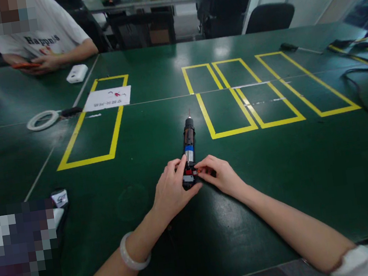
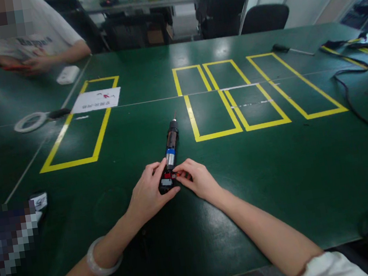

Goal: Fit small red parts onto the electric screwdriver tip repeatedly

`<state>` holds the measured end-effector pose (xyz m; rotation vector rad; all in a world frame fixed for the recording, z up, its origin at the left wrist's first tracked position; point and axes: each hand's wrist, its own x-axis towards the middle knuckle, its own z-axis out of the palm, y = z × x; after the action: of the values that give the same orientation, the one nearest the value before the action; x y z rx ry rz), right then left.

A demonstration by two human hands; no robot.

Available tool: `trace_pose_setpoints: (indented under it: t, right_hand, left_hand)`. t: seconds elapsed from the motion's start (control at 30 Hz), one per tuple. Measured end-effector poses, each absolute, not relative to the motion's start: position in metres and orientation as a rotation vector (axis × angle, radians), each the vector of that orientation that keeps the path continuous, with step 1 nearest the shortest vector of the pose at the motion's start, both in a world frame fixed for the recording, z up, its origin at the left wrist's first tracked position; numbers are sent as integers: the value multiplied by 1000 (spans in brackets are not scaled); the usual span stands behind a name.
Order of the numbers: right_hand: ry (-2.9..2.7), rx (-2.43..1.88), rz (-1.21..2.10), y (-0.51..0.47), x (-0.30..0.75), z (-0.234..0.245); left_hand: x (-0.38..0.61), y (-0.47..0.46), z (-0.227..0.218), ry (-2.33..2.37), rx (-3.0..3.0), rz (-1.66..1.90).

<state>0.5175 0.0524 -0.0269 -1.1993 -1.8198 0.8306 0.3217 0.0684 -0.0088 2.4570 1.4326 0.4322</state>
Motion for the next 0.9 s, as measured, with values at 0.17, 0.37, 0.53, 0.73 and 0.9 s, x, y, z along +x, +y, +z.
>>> trace_pose_setpoints:
  t: [0.17,0.37,0.53,0.73,0.9]
  right_hand:
    - [-1679,-1245,892,50,518,-27]
    - [-1516,-1158,1094,51,525,-32]
    - [-1502,-1124,1154,53,527,-34]
    - [-1500,-1127,1176,52,528,-31]
    - [-1491,-1140,1179,52,528,-31]
  left_hand:
    - [331,73,-8,1537,2540,395]
    - [338,76,-1,1622,2589,324]
    - [321,83,6,1609,2665,219]
    - [276,104,12,1773,2600,45]
    - [221,129,12,1973,2412,-53]
